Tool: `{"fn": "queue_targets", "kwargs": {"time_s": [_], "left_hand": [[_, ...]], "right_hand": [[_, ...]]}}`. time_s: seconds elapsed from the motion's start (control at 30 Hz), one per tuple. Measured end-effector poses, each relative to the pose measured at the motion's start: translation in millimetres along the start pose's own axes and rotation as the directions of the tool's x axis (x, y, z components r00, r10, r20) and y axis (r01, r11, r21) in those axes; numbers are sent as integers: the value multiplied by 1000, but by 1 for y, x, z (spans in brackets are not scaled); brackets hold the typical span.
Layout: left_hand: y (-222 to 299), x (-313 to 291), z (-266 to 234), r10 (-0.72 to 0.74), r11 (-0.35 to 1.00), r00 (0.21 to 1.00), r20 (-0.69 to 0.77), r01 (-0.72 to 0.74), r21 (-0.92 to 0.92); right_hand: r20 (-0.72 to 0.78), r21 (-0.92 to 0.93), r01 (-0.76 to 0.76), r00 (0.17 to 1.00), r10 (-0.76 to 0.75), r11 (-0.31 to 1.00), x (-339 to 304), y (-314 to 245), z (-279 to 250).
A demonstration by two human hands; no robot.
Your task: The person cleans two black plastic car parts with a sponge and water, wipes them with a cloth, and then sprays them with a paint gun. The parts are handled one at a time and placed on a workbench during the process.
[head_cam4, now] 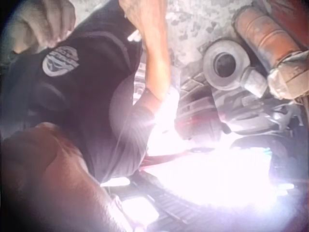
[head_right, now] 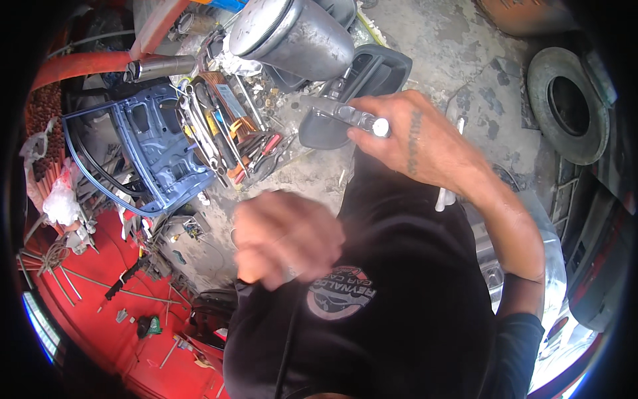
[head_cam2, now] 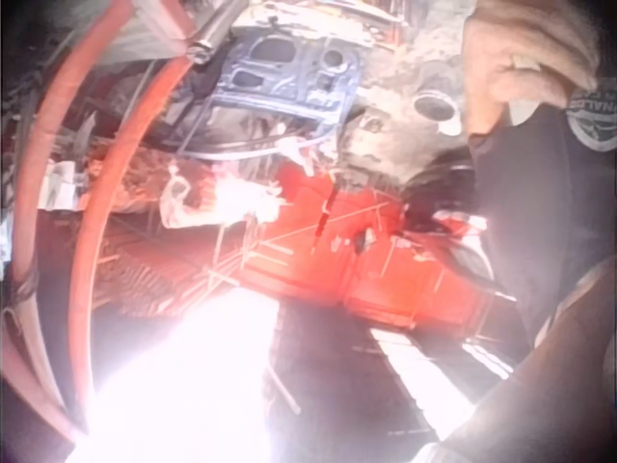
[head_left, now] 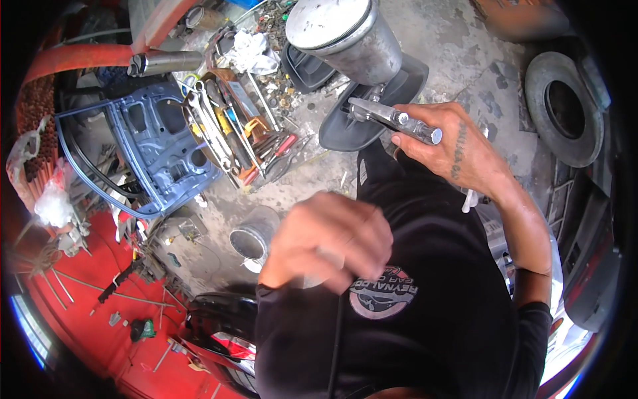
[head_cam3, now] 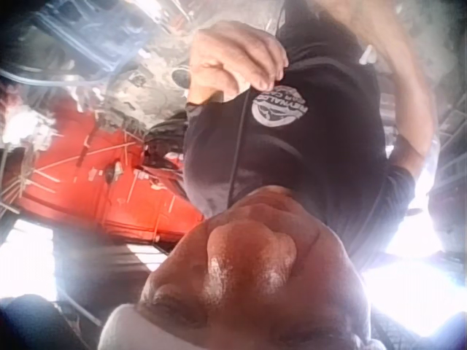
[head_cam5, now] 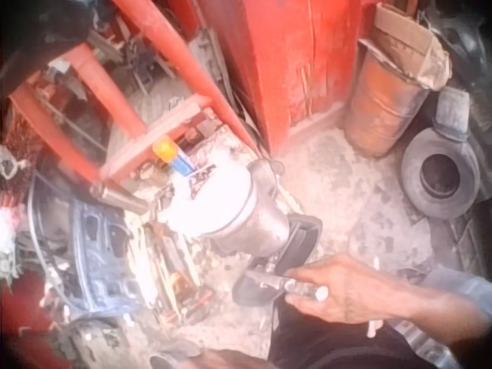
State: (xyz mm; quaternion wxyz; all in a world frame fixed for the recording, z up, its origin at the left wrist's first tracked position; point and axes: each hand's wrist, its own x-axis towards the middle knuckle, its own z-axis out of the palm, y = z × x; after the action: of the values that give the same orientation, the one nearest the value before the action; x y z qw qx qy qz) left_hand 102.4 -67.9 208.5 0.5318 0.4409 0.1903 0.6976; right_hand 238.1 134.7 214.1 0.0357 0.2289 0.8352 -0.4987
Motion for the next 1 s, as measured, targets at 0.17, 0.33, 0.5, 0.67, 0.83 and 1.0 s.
{"fn": "queue_targets", "kwargs": {"time_s": [0.17, 0.33, 0.5, 0.67, 0.83, 1.0], "left_hand": [[68, 45, 27, 421, 907, 886, 191, -411, -94], [81, 55, 30, 571, 821, 802, 176, -558, -122], [91, 56, 34, 592, 806, 784, 183, -578, -130], [95, 58, 39, 569, 822, 796, 206, -560, -108], [97, 61, 42, 540, 838, 805, 244, -541, -71], [100, 68, 36, 525, 847, 795, 304, -524, -91]], "right_hand": [[16, 78, -100, 995, 99, 992, -2, -7, 5], [-106, 46, -150, 982, 154, 988, -10, -6, 5], [-208, -21, -21, 978, 16, 1000, -17, -6, 10], [-139, -26, 48, 989, -51, 998, -15, -7, 33], [-61, 33, 57, 997, -55, 998, -17, -9, 40], [-106, 83, -84, 990, 92, 993, -23, -5, 27]]}}
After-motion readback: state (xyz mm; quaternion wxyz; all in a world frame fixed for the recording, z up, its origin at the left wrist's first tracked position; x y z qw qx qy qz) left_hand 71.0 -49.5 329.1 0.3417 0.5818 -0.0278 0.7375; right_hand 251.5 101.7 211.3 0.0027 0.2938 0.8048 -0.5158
